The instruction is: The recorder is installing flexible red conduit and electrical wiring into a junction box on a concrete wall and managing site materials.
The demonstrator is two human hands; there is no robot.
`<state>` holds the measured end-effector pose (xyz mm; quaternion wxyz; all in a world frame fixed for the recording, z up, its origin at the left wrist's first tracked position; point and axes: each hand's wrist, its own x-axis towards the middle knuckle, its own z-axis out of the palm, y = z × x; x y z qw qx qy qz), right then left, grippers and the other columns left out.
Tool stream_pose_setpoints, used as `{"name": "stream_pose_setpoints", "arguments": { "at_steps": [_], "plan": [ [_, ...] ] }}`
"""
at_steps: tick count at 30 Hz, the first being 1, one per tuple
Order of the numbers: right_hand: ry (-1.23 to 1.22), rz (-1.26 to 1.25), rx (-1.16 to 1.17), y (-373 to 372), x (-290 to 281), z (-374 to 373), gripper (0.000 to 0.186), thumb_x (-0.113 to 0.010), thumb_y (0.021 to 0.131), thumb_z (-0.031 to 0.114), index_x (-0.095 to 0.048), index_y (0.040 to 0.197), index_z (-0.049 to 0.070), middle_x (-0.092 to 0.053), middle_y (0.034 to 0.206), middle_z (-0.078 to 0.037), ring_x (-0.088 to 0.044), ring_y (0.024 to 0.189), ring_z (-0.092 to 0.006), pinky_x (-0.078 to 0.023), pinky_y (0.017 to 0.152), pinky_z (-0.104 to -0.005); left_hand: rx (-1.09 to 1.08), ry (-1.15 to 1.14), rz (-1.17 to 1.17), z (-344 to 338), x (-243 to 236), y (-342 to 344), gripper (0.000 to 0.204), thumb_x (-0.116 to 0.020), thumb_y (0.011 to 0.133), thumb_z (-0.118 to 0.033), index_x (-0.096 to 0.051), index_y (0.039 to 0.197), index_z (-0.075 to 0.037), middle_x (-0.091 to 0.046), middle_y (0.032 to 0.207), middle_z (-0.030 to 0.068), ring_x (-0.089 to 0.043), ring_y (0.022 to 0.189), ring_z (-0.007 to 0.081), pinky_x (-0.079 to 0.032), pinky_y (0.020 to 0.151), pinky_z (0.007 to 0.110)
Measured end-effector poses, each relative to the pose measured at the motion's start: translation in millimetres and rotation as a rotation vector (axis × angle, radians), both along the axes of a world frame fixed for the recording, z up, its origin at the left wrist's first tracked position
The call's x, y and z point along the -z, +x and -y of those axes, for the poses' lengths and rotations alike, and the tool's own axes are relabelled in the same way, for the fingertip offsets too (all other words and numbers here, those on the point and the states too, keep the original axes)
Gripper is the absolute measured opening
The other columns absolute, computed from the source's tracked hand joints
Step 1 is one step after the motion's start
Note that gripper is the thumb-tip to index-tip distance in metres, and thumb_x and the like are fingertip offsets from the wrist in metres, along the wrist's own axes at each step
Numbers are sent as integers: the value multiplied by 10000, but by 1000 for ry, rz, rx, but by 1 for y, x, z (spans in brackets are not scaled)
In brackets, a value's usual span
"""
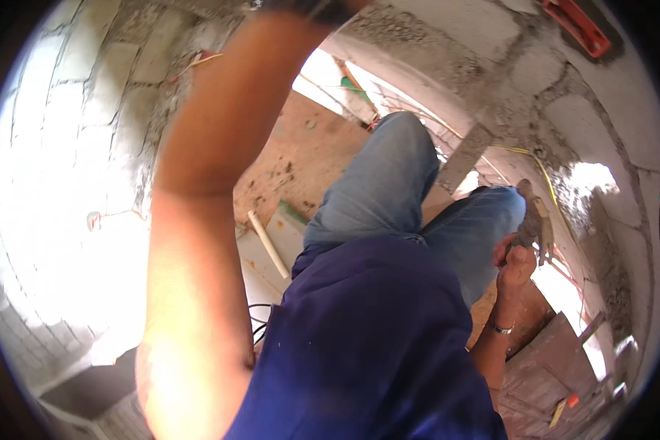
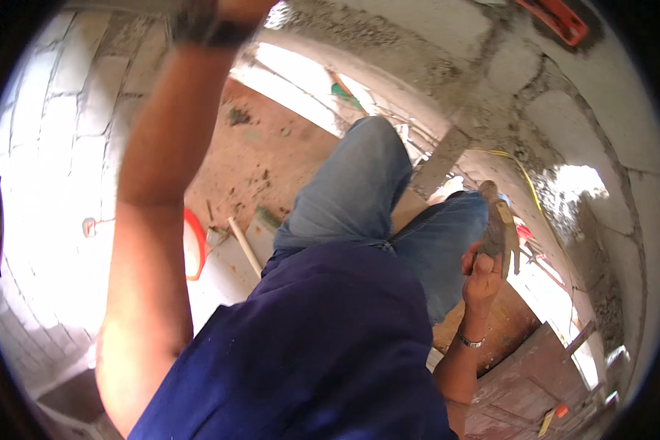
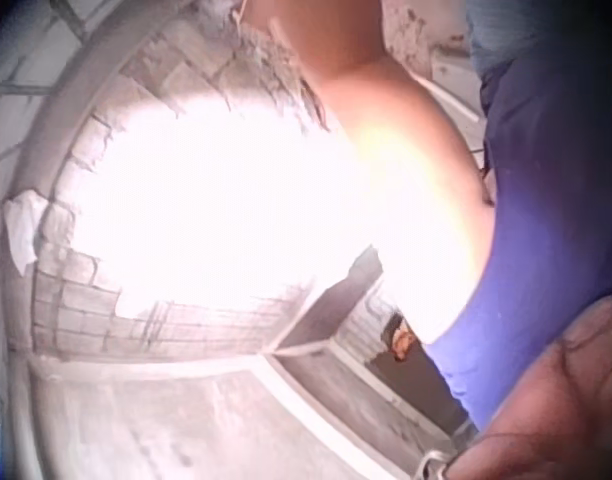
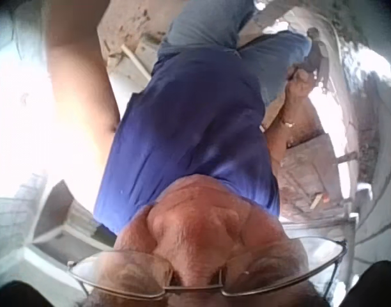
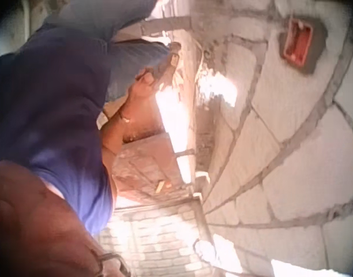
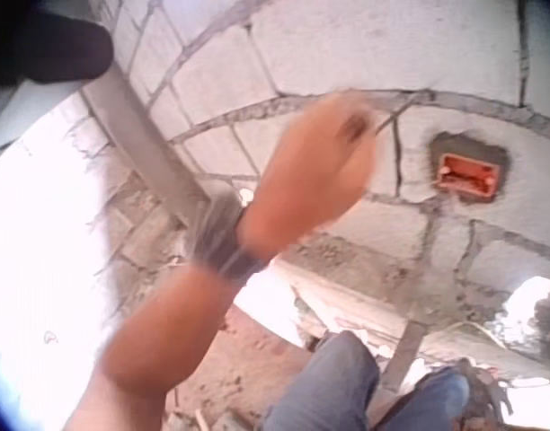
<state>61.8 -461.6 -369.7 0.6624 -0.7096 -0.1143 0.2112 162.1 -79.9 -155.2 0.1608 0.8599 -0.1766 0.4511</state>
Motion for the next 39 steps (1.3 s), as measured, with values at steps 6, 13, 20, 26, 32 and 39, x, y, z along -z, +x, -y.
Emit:
{"name": "stream_pose_setpoints", "arguments": {
  "at_steps": [6,13,20,26,32,39],
  "plan": [
    [-300,-18,-210,-22,35,-27,556,-461,916,533,-554,814,-5,-459,545,-11,-421,453,-96,-326,425,-239,-804,-622,-681,-133,189,-318,182,-508,840,-109,-628,900,14,-563,625,123,-589,602,204,-446,565,306],
    [-520,-5,-221,-13,52,-45,511,-420,947,479,-558,793,12,-467,560,-15,-423,446,-87,-326,420,-237,-1192,-798,-898,-95,318,-511,230,-492,835,-129,-666,953,-37,-676,815,159,-664,769,291,-510,691,354],
    [-588,-65,-174,-11,58,-51,514,-401,951,487,-506,726,37,-446,563,-4,-420,478,-91,-317,445,-260,-1247,-953,-909,-106,343,-531,220,-525,860,-112,-658,1004,-10,-676,827,129,-656,741,196,-501,673,303],
    [-814,151,-248,-8,65,-51,550,-387,945,517,-504,713,32,-458,557,-22,-446,491,-120,-330,463,-283,-1239,-1110,-839,-144,365,-577,254,-534,890,-129,-641,1102,-37,-653,811,78,-608,700,113,-471,603,255],
    [-922,123,-286,-2,64,-53,568,-364,947,509,-512,739,2,-493,584,-75,-472,527,-180,-366,519,-344,-1549,-999,-745,-150,345,-606,246,-566,850,-150,-657,1030,-8,-679,842,177,-671,779,270,-514,705,343],
    [-1053,185,-327,-6,65,-71,624,-337,939,508,-553,842,-70,-544,675,-201,-482,607,-300,-376,603,-440,-1779,-1253,-588,-153,368,-682,262,-597,811,-178,-676,998,-12,-681,897,187,-674,841,283,-517,747,351]
  ]
}}
